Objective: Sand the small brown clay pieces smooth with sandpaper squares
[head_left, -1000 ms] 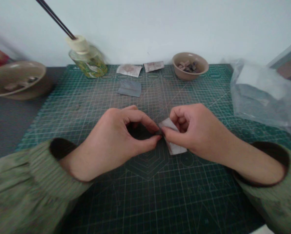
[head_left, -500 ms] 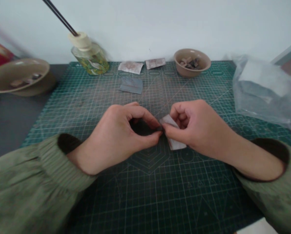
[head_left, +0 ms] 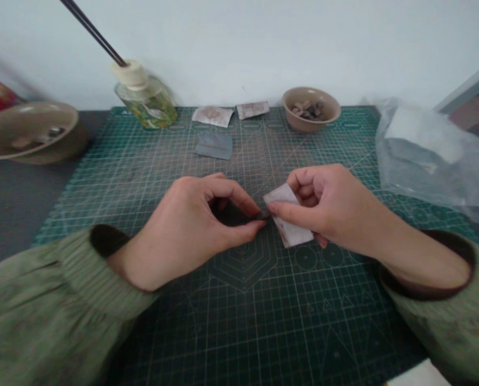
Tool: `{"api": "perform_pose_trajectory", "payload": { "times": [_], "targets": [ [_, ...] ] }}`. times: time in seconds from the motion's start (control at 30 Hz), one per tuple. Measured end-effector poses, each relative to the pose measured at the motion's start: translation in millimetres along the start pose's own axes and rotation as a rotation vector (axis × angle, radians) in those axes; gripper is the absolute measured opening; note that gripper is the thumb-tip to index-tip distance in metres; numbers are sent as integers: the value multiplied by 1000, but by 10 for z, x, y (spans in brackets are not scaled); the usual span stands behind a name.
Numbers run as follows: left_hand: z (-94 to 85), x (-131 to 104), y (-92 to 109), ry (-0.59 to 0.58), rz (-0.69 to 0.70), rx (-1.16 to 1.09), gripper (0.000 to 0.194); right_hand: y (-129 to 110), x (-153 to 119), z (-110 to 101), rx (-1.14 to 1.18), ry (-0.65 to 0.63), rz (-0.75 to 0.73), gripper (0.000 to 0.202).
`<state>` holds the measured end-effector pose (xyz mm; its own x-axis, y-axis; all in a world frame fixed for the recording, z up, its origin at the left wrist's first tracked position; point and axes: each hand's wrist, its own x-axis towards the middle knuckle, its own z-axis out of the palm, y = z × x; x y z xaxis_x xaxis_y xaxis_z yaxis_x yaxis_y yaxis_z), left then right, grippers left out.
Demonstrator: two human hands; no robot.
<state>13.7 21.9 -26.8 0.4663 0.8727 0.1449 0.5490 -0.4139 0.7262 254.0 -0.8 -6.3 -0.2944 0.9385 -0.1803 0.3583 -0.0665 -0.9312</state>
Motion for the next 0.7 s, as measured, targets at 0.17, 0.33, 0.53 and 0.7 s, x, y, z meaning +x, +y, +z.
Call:
{"api": "perform_pose_trajectory", "payload": {
  "times": [0.17,0.33,0.53,0.7],
  "targets": [
    [1,3,-12,-12,13,-9,8,3,4,22,-72,32,-40,29],
    [-6,5,-40,-30,11,-18,8,20,0,12,-35,30,-34,28],
    [-29,4,-46,-67,-5,-7,10,25,-2,-14,-6,32,-30,28],
    [-39,-2,-49,-84,-7,-12,10,11,8,-29,-68,43,-61,31]
  ]
}}
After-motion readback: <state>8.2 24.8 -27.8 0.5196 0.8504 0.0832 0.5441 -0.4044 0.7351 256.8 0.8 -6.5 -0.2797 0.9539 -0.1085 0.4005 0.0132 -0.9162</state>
